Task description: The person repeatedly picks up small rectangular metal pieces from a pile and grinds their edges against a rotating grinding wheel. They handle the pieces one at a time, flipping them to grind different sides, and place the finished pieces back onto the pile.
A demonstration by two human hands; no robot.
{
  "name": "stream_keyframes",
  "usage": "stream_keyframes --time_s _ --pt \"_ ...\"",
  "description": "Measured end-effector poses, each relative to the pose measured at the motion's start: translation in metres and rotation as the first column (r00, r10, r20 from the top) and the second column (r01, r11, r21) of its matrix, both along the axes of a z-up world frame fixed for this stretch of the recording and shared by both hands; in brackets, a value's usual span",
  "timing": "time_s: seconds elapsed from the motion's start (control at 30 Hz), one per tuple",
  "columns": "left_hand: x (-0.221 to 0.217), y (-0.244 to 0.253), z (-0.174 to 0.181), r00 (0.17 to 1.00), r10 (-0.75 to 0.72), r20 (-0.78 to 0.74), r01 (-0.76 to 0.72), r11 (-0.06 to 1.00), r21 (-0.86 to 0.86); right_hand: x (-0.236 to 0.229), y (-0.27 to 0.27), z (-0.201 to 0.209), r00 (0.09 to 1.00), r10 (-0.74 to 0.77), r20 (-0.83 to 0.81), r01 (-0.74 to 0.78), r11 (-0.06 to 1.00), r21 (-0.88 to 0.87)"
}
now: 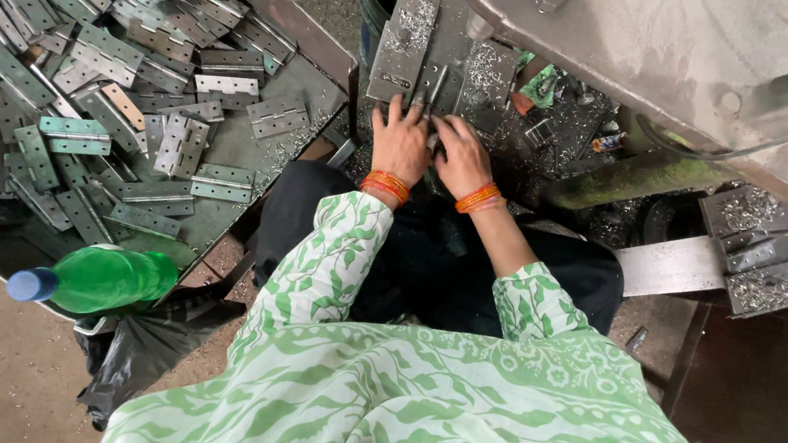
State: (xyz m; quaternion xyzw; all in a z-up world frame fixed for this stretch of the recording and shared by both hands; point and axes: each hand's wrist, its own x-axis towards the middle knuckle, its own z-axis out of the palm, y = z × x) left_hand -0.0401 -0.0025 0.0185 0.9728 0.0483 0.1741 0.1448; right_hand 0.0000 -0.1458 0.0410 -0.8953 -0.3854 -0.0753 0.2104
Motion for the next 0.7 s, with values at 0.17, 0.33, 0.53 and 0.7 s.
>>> stream_keyframes --time_s 0.17,0.33,0.53,0.7 --pt "0.008 0.0 -0.014 0.999 0.038 0.02 -0.041 0.98 0.195 -0.042 -0.026 0.012 0.982 -0.044 -0.186 0.044 0.999 -0.004" --pt "0.041 -0.003 -0.018 0.998 0.054 -0.039 -0.048 0.988 0.148 -0.082 -0.051 -0.005 0.95 -0.131 -0.285 0.058 0.966 -0.252" --pt "0.041 0.0 -0.019 0.998 0.045 -0.034 -0.041 0.992 0.119 -0.129 -0.054 -0.086 0.779 -0.444 -0.443 0.289 0.881 -0.374" --pt "0.034 -0.005 -0.021 0.999 0.036 0.03 -0.038 0.995 0.087 -0.125 -0.066 -0.097 0.817 -0.329 -0.474 0.225 0.938 -0.263"
